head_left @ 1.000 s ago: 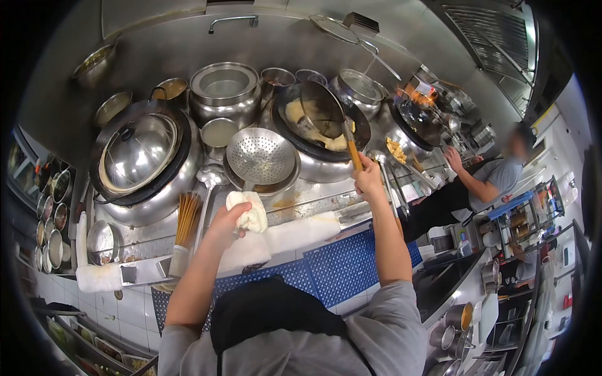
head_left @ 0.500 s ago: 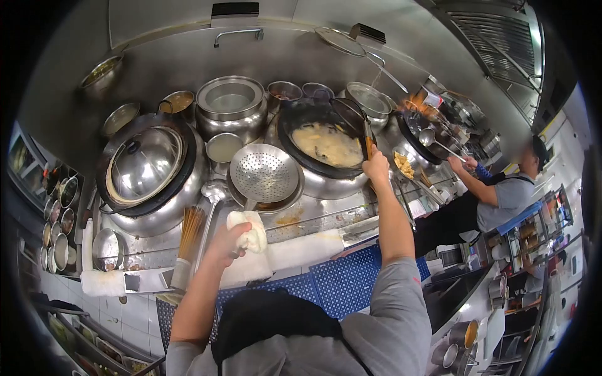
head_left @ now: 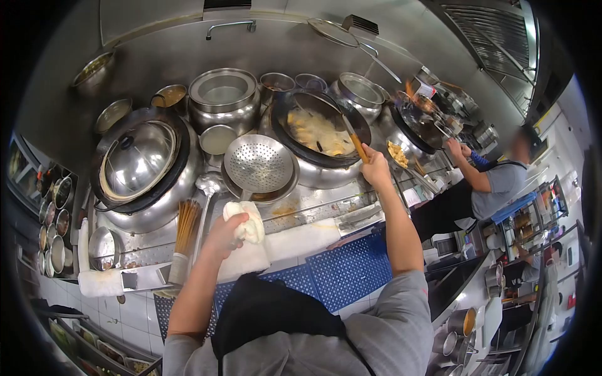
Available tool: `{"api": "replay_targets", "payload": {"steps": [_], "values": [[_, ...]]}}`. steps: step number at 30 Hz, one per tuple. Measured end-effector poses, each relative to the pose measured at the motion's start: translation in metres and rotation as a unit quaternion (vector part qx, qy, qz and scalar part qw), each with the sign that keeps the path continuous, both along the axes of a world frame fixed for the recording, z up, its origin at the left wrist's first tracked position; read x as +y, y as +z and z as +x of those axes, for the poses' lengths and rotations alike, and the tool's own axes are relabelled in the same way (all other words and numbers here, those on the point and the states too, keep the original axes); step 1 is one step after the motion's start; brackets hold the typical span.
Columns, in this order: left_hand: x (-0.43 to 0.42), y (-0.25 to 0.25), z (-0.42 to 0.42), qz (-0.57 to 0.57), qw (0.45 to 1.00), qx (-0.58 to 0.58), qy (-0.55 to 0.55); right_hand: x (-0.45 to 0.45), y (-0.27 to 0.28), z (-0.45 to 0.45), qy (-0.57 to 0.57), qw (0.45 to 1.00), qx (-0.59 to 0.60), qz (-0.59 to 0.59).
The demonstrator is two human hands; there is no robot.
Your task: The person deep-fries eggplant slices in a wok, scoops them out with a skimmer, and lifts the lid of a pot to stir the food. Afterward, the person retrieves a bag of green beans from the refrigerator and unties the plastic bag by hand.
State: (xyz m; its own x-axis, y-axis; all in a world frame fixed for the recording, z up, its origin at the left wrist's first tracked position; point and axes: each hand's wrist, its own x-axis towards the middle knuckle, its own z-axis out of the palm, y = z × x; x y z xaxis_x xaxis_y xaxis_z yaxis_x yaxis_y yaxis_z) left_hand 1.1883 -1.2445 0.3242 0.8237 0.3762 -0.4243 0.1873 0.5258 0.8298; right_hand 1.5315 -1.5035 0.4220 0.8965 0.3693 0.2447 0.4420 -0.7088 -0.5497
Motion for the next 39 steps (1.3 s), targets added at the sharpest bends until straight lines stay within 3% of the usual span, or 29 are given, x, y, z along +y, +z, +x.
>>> {"api": "replay_targets", "payload": {"steps": [4,12,15,16,18,20,24,30,34,37,38,39], "values": [[0.0,0.001,0.0,-0.004,1.0,-0.002,-0.004,-0.01,-0.003,0.021,0.048,0.995,-0.06,0.056],[-0.005,0.011,0.0,0.0,1.0,0.014,0.013,0.01,0.013,0.057,-0.085,0.995,-0.042,-0.016],[-0.005,0.013,0.0,0.003,1.0,0.015,0.018,0.001,-0.005,0.086,-0.099,0.995,-0.02,0.02],[-0.004,0.014,0.0,-0.001,1.0,0.012,0.016,0.0,-0.01,0.085,-0.076,0.993,-0.093,0.021],[-0.003,0.012,-0.001,-0.006,1.0,0.007,0.009,-0.007,-0.017,0.087,-0.101,0.986,0.074,0.106],[-0.002,0.009,-0.001,-0.009,1.0,0.001,0.001,-0.002,-0.019,0.07,-0.106,0.941,0.203,0.248],[0.0,0.005,0.002,-0.016,1.0,0.001,0.003,0.014,-0.023,0.046,-0.137,0.831,0.413,0.345],[0.003,0.0,0.003,-0.013,1.0,-0.015,-0.015,0.074,-0.04,0.028,-0.121,0.649,0.548,0.514],[0.002,-0.001,0.003,-0.015,0.999,-0.029,-0.012,0.092,-0.059,0.055,-0.067,0.59,0.58,0.558],[-0.002,0.007,0.001,-0.016,0.999,-0.037,-0.004,0.078,-0.064,0.065,0.002,0.575,0.615,0.54],[-0.003,0.009,0.001,-0.017,0.999,-0.04,-0.004,0.072,-0.065,0.066,0.019,0.572,0.625,0.531],[-0.002,0.009,0.0,-0.014,0.999,-0.041,-0.007,0.067,-0.067,0.067,0.003,0.611,0.605,0.51]]}}
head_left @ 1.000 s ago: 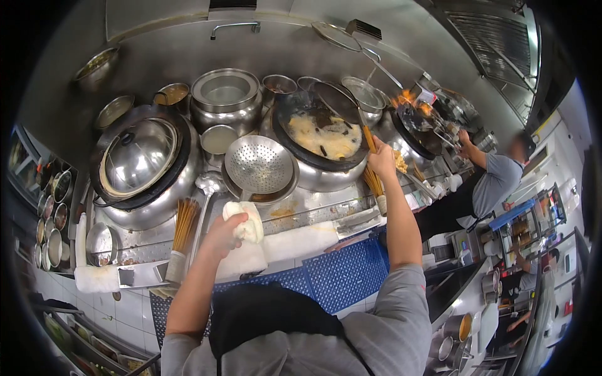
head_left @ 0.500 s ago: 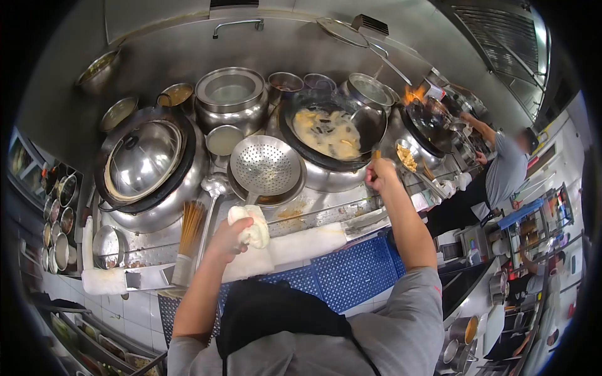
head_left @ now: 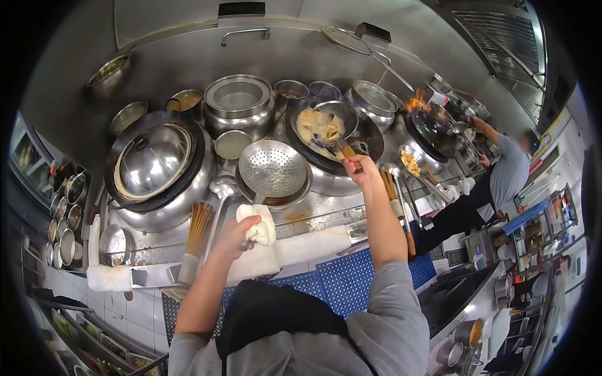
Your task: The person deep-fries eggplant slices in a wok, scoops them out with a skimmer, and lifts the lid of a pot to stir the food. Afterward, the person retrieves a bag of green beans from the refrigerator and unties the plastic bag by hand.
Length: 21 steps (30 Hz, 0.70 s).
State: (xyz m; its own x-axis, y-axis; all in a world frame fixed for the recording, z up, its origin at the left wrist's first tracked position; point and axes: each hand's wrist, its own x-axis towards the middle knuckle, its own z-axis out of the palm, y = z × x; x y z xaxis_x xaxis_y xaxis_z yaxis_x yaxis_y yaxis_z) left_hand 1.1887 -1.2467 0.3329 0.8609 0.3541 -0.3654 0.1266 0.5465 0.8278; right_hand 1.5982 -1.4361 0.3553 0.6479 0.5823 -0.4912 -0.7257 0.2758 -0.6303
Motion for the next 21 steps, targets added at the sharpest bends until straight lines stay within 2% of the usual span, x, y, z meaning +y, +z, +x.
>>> {"api": "replay_targets", "payload": {"steps": [2,5,10,17,21], "values": [[0.001,-0.002,0.0,0.005,1.0,-0.001,-0.007,-0.01,0.007,-0.013,-0.017,0.995,-0.052,-0.085],[-0.001,0.002,-0.001,0.014,1.0,0.0,-0.006,-0.025,0.024,-0.054,-0.001,0.968,-0.211,-0.133],[0.004,-0.004,0.0,0.006,1.0,-0.009,-0.02,-0.034,0.04,-0.097,-0.029,0.874,-0.408,-0.264],[0.003,-0.009,-0.001,-0.043,0.998,-0.035,0.002,-0.051,0.068,-0.107,-0.039,0.751,-0.517,-0.408],[0.004,-0.008,-0.004,-0.079,0.996,-0.038,-0.004,-0.048,0.069,-0.069,-0.09,0.677,-0.54,-0.491]]}}
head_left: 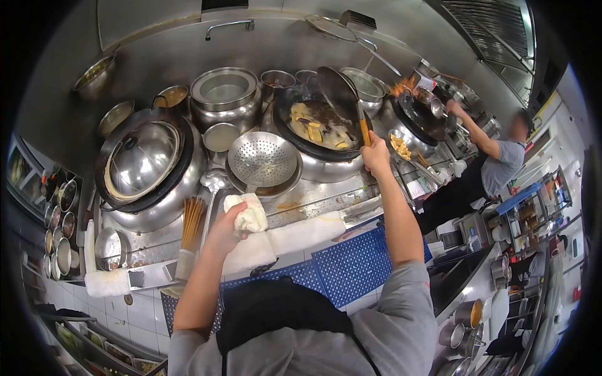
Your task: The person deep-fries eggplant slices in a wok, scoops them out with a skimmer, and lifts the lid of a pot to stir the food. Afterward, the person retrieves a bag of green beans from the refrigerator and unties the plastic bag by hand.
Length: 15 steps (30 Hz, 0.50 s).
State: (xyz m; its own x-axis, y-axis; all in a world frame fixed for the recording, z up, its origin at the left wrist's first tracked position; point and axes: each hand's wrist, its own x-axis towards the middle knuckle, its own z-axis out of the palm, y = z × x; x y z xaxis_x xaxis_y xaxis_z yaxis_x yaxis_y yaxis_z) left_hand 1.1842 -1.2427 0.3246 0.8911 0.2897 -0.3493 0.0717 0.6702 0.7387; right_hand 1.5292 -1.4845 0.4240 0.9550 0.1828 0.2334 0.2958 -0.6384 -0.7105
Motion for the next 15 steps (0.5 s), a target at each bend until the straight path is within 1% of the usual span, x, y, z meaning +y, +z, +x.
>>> {"api": "replay_targets", "payload": {"steps": [3,6,8,10,11,13,15], "values": [[-0.008,0.011,-0.002,-0.001,0.997,0.069,0.035,0.004,-0.005,0.022,-0.038,0.999,0.005,-0.03],[0.0,0.0,-0.004,0.007,0.999,0.053,0.003,0.014,-0.03,0.034,-0.091,0.994,0.032,0.059],[0.003,-0.002,-0.006,0.036,0.998,0.054,0.006,0.029,-0.028,0.02,-0.093,0.97,0.152,0.162],[0.0,0.004,-0.008,0.049,0.997,0.05,0.016,0.046,-0.026,0.003,-0.096,0.926,0.274,0.242],[-0.002,0.007,-0.009,0.054,0.997,0.049,0.024,0.051,-0.027,-0.002,-0.07,0.904,0.333,0.259],[-0.006,0.012,-0.011,0.063,0.996,0.043,0.04,0.06,-0.026,-0.018,-0.026,0.857,0.391,0.334],[-0.008,0.022,-0.011,0.071,0.996,0.024,0.048,0.069,-0.034,-0.016,-0.017,0.772,0.462,0.436]]}}
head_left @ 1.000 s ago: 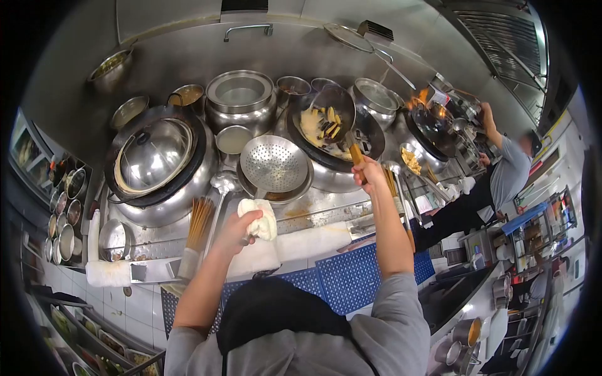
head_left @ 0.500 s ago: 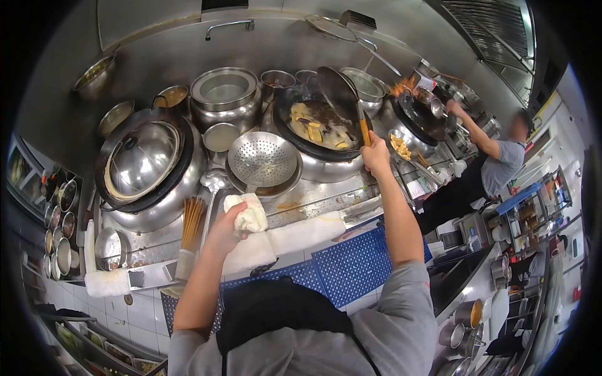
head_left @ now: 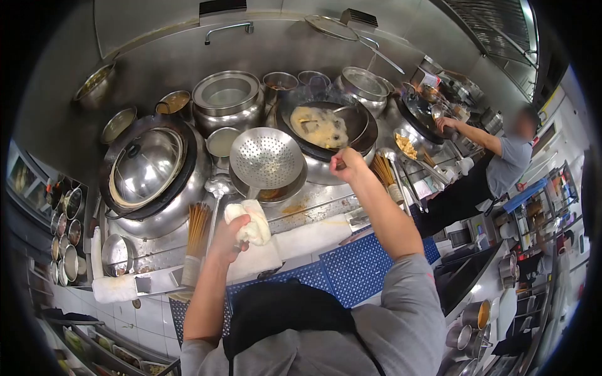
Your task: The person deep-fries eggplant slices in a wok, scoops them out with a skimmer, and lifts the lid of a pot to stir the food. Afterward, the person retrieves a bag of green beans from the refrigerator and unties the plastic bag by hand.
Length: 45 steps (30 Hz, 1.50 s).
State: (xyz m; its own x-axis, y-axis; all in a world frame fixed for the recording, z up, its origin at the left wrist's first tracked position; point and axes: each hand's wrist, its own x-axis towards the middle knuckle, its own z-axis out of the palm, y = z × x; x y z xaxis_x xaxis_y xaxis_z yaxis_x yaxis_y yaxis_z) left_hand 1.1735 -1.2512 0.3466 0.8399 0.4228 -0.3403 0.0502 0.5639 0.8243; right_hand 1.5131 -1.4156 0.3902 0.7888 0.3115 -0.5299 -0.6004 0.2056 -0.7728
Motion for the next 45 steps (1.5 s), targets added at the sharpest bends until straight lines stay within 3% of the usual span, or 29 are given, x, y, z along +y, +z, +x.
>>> {"api": "replay_targets", "payload": {"steps": [4,7,12,16,18,23,29,36,45], "values": [[0.008,0.007,0.01,0.036,0.999,-0.029,-0.008,0.004,-0.017,0.028,0.025,0.981,0.123,0.148],[0.009,0.019,0.017,0.046,0.999,-0.011,0.016,-0.023,-0.02,0.056,0.096,0.952,0.148,0.252],[0.011,0.025,0.027,0.072,0.997,-0.003,0.0,-0.013,-0.034,0.071,0.077,0.953,0.15,0.253],[0.01,0.041,0.039,0.082,0.997,-0.007,0.002,-0.035,-0.02,0.051,0.075,0.975,0.052,0.2],[0.006,0.044,0.041,0.087,0.996,-0.01,-0.006,-0.049,-0.028,0.063,0.092,0.969,0.094,0.207],[0.005,0.043,0.055,0.079,0.997,-0.014,-0.024,-0.078,-0.016,0.037,0.052,0.99,0.024,0.132],[0.0,0.052,0.075,0.089,0.994,-0.027,-0.056,-0.105,-0.012,0.022,0.026,0.991,-0.009,0.132],[-0.002,0.063,0.135,0.123,0.989,-0.034,-0.068,-0.118,0.037,-0.049,0.088,0.978,-0.166,0.093],[-0.011,0.066,0.155,-0.002,0.992,-0.094,-0.089,-0.099,-0.017,-0.109,0.078,0.923,-0.372,-0.067]]}}
